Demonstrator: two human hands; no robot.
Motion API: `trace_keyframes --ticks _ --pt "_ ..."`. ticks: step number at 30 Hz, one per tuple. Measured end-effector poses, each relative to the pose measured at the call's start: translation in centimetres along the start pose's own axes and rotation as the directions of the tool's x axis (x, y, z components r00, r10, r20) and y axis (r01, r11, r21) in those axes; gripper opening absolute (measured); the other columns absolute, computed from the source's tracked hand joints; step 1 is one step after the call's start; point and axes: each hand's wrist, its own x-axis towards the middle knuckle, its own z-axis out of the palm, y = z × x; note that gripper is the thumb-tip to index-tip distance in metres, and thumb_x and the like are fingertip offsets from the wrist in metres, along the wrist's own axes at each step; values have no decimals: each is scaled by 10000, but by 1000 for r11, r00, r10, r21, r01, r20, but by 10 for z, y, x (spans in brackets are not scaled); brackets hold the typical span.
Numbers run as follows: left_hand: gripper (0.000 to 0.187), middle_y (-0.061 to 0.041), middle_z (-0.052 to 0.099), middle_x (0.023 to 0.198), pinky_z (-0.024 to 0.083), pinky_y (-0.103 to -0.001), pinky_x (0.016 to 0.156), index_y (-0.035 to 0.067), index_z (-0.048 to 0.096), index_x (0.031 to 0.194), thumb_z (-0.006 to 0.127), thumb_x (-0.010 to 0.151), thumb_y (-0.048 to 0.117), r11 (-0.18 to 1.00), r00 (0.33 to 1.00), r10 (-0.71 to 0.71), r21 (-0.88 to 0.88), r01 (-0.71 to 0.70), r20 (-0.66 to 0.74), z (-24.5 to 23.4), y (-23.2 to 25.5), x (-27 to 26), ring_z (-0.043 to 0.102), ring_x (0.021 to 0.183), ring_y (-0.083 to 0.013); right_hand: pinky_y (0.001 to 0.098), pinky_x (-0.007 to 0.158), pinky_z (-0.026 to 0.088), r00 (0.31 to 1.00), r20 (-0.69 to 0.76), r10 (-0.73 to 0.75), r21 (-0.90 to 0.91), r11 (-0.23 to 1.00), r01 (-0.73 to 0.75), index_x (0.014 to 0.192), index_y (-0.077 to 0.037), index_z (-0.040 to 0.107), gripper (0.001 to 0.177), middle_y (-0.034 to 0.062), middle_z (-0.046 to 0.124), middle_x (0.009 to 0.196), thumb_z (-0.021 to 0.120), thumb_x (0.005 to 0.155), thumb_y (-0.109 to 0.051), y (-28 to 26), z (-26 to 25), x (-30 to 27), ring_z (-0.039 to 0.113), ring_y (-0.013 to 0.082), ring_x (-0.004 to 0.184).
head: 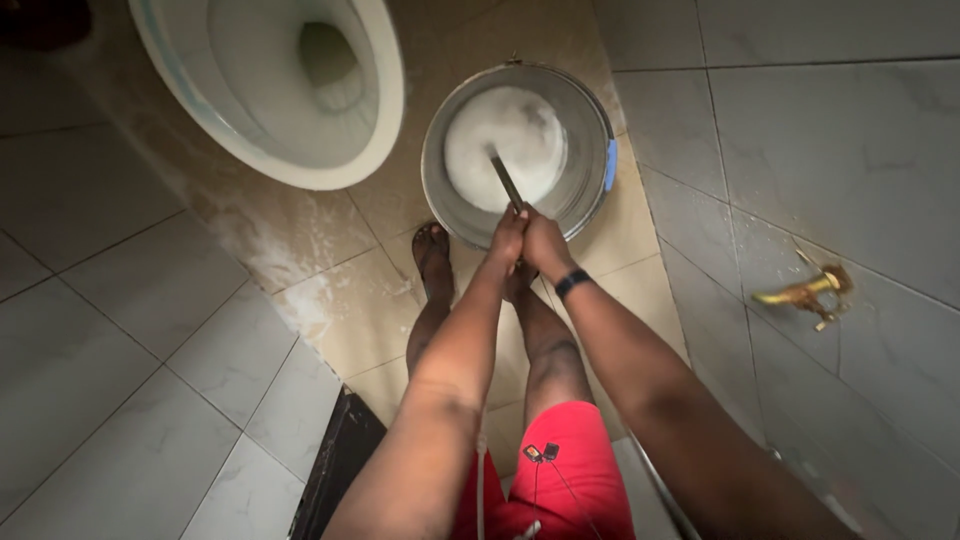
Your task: The person mops a tiled floor using a mop, dipping the mop head into a bucket of soapy water and wringing it out by hand.
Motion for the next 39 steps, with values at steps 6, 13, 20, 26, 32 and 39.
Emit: trace_keyframes --ticks 6,13,20,26,32,39 --pt "173 -122 691 1003 620 -417 779 85 507 1161 492 1050 218 830 996 -22 -554 64 83 36 56 -58 741 842 -287 425 793 559 910 -259 -325 121 923 364 1570 -68 437 573 313 659 1178 522 1003 -93 -10 -39 -156 683 430 983" --pt "234 25 445 648 396 -291 388 184 482 1048 434 1092 409 856 982 -186 -485 178 31 91 118 -171 418 449 -107 314 533 475 977 -30 212 438 881 -178 1395 -51 573 496 66 569 666 447 1047 -381 52 -50 -300 529 153 559" --pt "527 -5 447 579 353 -289 352 92 469 873 339 1073 561 856 988 -152 -503 119 -25 121 140 -304 401 381 -127 192 516 387 959 273 81 914 289 -284 1407 -42 667 683 -87 535 771 386 1147 -608 69 -55 -209 465 19 605" --pt "534 -7 460 596 341 -272 362 84 486 878 346 1082 557 880 983 -183 -446 164 0 131 134 -369 406 405 -110 648 1091 444 846 271 -460 910 -163 -380 1604 8 302 1041 347 472 1496 449 932 -774 -61 -124 -162 517 471 1341" --pt "565 -57 540 647 452 -316 443 50 517 926 351 1098 562 911 986 -92 -389 140 141 117 120 -386 507 459 -163 501 977 530 824 222 -521 782 -410 -470 1678 -56 282 942 378 444 1554 569 997 -640 -87 -123 -155 612 388 1200" --pt "811 -125 763 934 584 -357 844 -17 592 1159 207 960 669 805 919 -303 -448 388 251 45 86 -302 774 777 -227 382 817 473 798 333 -503 604 -536 -590 1502 -4 342 754 231 492 1217 628 918 -386 -77 -133 -182 481 277 958"
